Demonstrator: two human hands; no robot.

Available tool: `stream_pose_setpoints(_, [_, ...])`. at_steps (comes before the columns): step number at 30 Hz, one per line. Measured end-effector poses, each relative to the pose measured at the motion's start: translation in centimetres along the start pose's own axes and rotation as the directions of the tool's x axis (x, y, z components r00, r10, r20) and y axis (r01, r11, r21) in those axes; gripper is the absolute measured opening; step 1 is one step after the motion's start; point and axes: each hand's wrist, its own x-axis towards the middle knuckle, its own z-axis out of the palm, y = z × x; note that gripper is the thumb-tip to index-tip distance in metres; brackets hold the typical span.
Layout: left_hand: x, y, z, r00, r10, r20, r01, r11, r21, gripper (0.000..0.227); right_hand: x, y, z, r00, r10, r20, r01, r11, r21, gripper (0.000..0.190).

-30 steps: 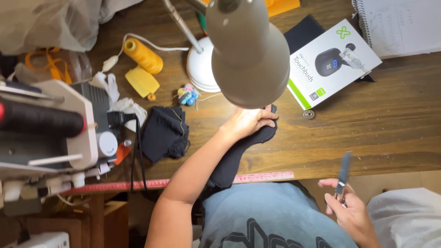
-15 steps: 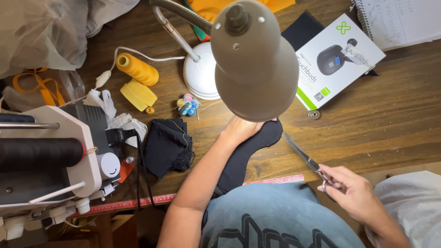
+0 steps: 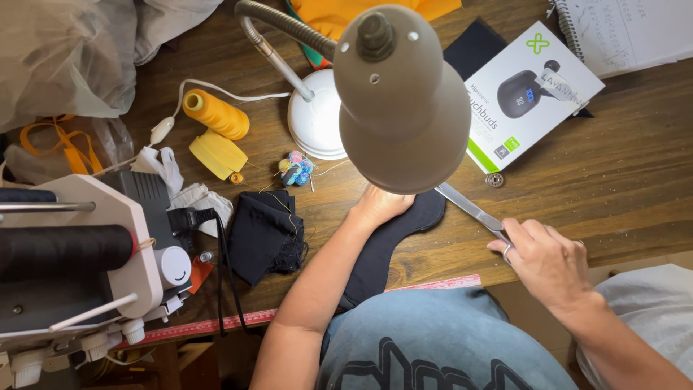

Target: Trimming excess fabric and loose threads from a sewn eye mask using scissors

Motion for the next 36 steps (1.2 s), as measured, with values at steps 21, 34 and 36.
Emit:
stream_pose_setpoints(21, [-0.7,-0.4,0.0,0.958,-0.161,-0.236,0.174,0.984,0.039,0.016,1.5,0.9,0.8,0.996,0.073,0.055,-0.085,0.955,0.284,0.032])
stream_pose_setpoints(34, [2.3,7.5,-6.0,0.863,-0.391,0.321,0.403,0.915,0.031,0.048,5.8,-7.2,-1.8,0.803,0.449,0.392,-0.357,-0.164,0.92,0.021])
stream_pose_setpoints(36, [1.5,4.2,-3.3,0.836,-0.377,0.398,0.416,0.909,-0.012,0.046,6.5,-7.9,-1.2,0.785,0.457,0.418,-0.353,-0.223,0.909,0.023])
